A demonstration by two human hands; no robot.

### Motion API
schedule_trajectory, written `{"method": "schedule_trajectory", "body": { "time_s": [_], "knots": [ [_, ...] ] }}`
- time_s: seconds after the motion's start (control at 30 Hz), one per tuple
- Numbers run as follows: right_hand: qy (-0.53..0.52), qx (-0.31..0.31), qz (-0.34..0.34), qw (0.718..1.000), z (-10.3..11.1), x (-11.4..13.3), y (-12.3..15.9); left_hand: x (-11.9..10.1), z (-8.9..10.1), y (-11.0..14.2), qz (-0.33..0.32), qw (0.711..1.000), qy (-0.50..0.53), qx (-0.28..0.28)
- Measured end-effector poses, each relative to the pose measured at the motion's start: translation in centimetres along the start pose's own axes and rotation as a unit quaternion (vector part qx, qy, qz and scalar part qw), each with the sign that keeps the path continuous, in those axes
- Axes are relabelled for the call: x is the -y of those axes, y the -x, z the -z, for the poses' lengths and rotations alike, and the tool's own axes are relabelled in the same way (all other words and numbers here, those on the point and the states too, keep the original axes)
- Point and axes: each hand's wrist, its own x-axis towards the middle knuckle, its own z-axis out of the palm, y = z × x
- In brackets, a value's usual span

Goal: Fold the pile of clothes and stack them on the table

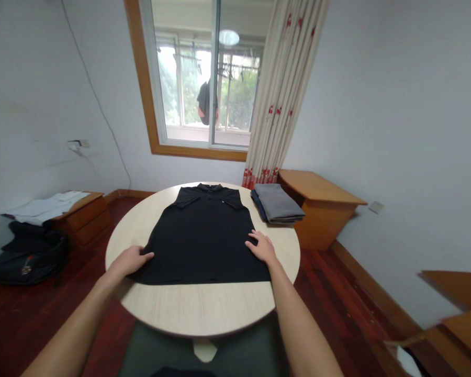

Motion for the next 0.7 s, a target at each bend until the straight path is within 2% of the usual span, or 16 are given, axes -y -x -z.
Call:
{"method": "schedule_trajectory", "body": {
  "time_s": [0.07,0.13,0.27,0.37,0.47,0.53,0.6,0.7],
  "knots": [
    [-0.009,-0.003,-0.002,1.000,0.1,0.1,0.1,0.0,0.9,-0.1,-0.017,0.999,0.039,0.015],
    [-0.018,-0.004,0.000,1.000,0.2,0.2,0.2,-0.9,1.8,-0.1,-0.038,0.997,0.060,-0.011],
    [-0.028,-0.013,0.009,0.999,0.1,0.0,0.0,-5.5,2.3,1.0,-0.114,0.989,0.057,-0.073],
    [-0.033,-0.019,0.019,0.999,-0.1,-0.3,-0.1,-10.0,0.4,2.6,-0.173,0.981,0.028,-0.080],
    [-0.037,-0.023,0.027,0.999,-0.2,-0.5,-0.1,-12.9,-2.6,4.1,-0.229,0.973,-0.025,-0.033],
    [-0.038,-0.025,0.028,0.999,-0.2,-0.6,-0.1,-13.4,-4.4,4.9,-0.259,0.965,-0.049,-0.003],
    [-0.036,-0.026,0.031,0.999,-0.2,-0.5,0.0,-13.0,-5.5,5.4,-0.289,0.956,-0.043,0.006],
    [-0.029,-0.035,0.042,0.998,-0.1,-0.4,0.2,-11.4,-5.8,5.9,-0.319,0.948,-0.010,-0.014]
  ]
}}
